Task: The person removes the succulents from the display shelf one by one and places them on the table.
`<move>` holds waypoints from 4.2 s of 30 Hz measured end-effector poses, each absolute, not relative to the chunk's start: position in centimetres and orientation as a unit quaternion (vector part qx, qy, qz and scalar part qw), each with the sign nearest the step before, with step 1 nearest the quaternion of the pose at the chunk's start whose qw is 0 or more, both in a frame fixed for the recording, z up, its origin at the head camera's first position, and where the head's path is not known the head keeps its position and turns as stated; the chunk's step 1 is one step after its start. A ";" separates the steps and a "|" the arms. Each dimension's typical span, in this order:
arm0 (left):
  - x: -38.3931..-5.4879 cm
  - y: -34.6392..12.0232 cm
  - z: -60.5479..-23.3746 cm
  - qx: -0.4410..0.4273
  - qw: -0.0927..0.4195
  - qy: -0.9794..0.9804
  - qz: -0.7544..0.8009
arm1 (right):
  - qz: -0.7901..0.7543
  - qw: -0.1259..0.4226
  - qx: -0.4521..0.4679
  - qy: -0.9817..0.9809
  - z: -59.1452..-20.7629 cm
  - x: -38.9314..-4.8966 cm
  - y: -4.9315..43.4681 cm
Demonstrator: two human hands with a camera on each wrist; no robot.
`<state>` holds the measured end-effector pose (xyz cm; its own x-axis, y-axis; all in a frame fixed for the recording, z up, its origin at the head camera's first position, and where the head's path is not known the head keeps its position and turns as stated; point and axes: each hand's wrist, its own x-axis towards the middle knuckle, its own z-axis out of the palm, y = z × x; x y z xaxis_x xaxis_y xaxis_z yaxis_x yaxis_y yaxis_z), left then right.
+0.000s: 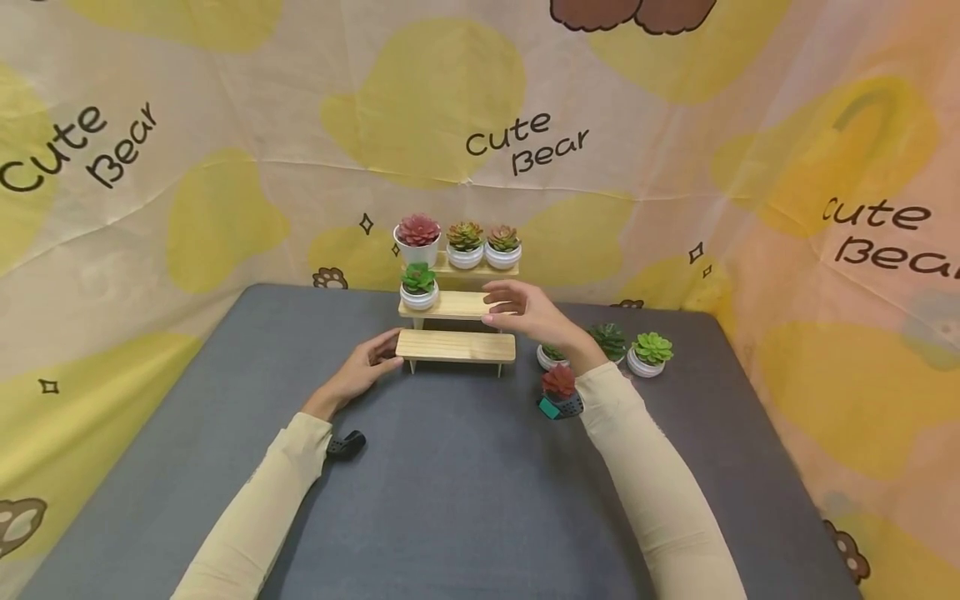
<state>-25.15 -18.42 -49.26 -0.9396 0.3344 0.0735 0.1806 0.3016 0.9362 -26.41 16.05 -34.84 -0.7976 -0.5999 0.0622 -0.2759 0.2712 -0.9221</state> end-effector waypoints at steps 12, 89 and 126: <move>-25.0 -18.4 -49.2 0.164 0.063 0.805 0.567 | -0.544 0.139 -0.278 0.780 -35.1 -27.3 13.4; -25.5 -18.2 -49.7 0.168 0.067 0.788 0.588 | -0.521 0.039 -0.142 0.841 -38.0 -30.0 3.3; -25.1 -18.2 -49.2 0.158 0.061 0.802 0.573 | -0.494 0.051 -0.219 0.840 -34.3 -25.6 11.1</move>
<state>-25.10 -18.25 -49.24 -0.9425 0.3235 0.0840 0.1839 0.2923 0.9385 -25.57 11.14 -34.35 -0.8990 -0.4178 0.1313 -0.3175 0.4151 -0.8526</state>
